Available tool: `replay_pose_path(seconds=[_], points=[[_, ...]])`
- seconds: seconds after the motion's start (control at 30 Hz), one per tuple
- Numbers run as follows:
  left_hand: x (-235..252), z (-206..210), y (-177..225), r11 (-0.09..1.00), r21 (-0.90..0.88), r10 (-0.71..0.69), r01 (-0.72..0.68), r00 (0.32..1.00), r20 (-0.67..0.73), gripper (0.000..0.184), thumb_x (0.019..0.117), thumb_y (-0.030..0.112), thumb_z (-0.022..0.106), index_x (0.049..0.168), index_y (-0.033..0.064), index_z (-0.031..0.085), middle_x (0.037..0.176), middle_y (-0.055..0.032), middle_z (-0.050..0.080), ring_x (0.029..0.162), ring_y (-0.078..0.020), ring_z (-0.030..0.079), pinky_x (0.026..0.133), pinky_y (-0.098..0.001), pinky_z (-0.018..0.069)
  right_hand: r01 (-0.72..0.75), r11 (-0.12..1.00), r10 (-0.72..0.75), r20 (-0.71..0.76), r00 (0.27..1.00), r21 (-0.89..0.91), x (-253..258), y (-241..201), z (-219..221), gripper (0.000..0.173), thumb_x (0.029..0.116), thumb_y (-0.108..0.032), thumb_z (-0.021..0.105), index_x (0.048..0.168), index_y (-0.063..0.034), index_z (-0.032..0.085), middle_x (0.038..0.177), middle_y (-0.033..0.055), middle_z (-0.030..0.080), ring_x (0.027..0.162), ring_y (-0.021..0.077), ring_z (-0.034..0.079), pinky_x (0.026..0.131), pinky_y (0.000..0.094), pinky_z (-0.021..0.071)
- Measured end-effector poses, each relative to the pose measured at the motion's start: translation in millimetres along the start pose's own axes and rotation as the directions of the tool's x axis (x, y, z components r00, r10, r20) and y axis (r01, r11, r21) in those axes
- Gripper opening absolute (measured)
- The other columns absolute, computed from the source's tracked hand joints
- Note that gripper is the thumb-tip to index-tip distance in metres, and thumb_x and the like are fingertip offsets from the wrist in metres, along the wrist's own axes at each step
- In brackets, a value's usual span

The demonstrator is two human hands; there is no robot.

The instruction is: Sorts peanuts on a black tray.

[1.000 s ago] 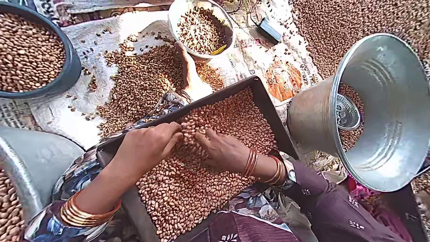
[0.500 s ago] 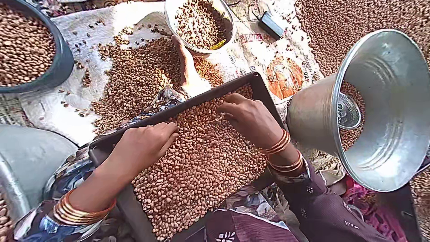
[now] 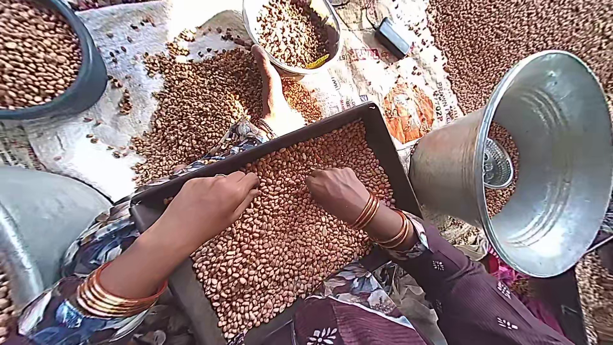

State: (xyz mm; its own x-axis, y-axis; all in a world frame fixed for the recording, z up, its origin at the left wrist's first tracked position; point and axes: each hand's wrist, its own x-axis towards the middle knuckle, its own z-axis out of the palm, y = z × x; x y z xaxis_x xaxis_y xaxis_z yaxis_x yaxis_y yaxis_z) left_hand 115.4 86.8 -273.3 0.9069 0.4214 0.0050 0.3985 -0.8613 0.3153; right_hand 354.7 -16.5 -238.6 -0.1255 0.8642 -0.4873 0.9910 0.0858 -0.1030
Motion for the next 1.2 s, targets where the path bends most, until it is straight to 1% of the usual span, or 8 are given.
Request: replay_pose_path(seconds=[0.23,0.33,0.4,0.47,0.67,0.9,1.07,1.2], points=[[-0.5,-0.3,1.2,1.0,-0.007,-0.005,0.006,1.0,0.022,0.026,0.1011,0.028,0.056,0.109,0.0072,0.07,0.083,-0.01,0.067,0.066,-0.0312,0.069,0.051,-0.0493,0.0526,-0.02,0.993,-0.006,0.22,0.975,0.114,1.8,6.8,-14.9,0.015,0.0967,-0.019,0.06,0.095,-0.007,0.068,0.085,0.0118,0.067,0.08,0.0319,0.067,0.063,0.0515,0.0486],[-1.6,0.2,1.3,1.0,-0.014,-0.016,0.016,1.0,0.024,0.024,0.1002,0.026,0.058,0.11,0.0067,0.07,0.083,-0.0104,0.066,0.066,-0.0322,0.069,0.052,-0.0505,0.0529,0.263,0.872,-0.185,-0.217,0.958,0.414,-5.0,29.1,-21.8,0.012,0.0951,-0.019,0.067,0.101,-0.0086,0.068,0.078,0.0022,0.065,0.066,0.0156,0.063,0.059,0.0364,0.0536],[-1.5,-0.8,2.7,0.999,-0.023,-0.022,0.022,0.999,0.024,0.023,0.0992,0.024,0.061,0.11,0.0063,0.07,0.082,-0.0106,0.066,0.066,-0.032,0.068,0.052,-0.0504,0.0529,0.36,0.803,-0.079,-0.513,0.855,0.475,-10.8,28.8,-35.6,0.02,0.0997,-0.014,0.065,0.118,-0.0057,0.064,0.092,0.004,0.069,0.069,0.0105,0.067,0.059,0.0288,0.0593],[-1.9,-0.6,2.5,0.999,-0.028,-0.03,0.031,0.999,0.038,0.023,0.0992,0.024,0.062,0.111,0.0066,0.07,0.083,-0.0108,0.067,0.067,-0.0321,0.069,0.053,-0.0508,0.0535,0.291,0.862,0.023,-0.606,0.795,0.414,-17.8,31.2,-43.5,0.022,0.1016,-0.011,0.062,0.123,-0.0059,0.064,0.098,0.0068,0.069,0.069,0.0124,0.066,0.058,0.0292,0.0574],[-1.6,0.9,0.3,0.999,-0.03,-0.042,0.044,0.996,0.073,0.024,0.0999,0.027,0.061,0.114,0.0091,0.069,0.087,-0.0095,0.067,0.07,-0.0316,0.07,0.054,-0.0512,0.0541,-0.18,0.967,0.228,-0.307,0.924,0.179,-36.0,47.0,-29.3,0.013,0.101,-0.014,0.063,0.108,-0.0115,0.074,0.096,0.0138,0.07,0.079,0.0345,0.069,0.062,0.0545,0.0543],[-3.3,0.7,0.7,0.999,-0.024,-0.028,0.03,0.995,0.091,0.025,0.1015,0.028,0.06,0.113,0.0075,0.068,0.088,-0.0101,0.066,0.071,-0.0319,0.069,0.056,-0.0498,0.0544,-0.388,0.901,0.418,-0.147,0.897,0.193,-51.9,65.0,-4.6,0.025,0.1067,-0.023,0.055,0.115,-0.0072,0.073,0.105,0.0182,0.069,0.091,0.0385,0.069,0.074,0.0581,0.0553],[-3.6,1.3,1.5,0.999,-0.01,-0.036,0.038,0.991,0.131,0.024,0.1007,0.028,0.064,0.115,0.0083,0.067,0.089,-0.0099,0.067,0.071,-0.0313,0.069,0.057,-0.0494,0.0552,-0.548,0.822,0.5,0.268,0.824,0.152,-64.8,40.1,3.1,0.07,0.1006,-0.061,0.054,0.138,-0.0017,0.048,0.111,0.0234,0.066,0.097,0.0427,0.069,0.08,0.0595,0.0541],[-1.8,-2.0,6.5,0.999,0.007,-0.051,0.051,0.992,0.116,0.019,0.1,0.02,0.064,0.113,0.0074,0.067,0.088,-0.0116,0.066,0.069,-0.0327,0.069,0.054,-0.0496,0.0534,-0.321,0.851,0.197,0.315,0.929,0.415,-72.0,17.1,12.0,0.087,0.1013,-0.062,0.049,0.161,-0.0044,0.022,0.135,0.025,0.06,0.115,0.0388,0.066,0.097,0.0575,0.0513]])
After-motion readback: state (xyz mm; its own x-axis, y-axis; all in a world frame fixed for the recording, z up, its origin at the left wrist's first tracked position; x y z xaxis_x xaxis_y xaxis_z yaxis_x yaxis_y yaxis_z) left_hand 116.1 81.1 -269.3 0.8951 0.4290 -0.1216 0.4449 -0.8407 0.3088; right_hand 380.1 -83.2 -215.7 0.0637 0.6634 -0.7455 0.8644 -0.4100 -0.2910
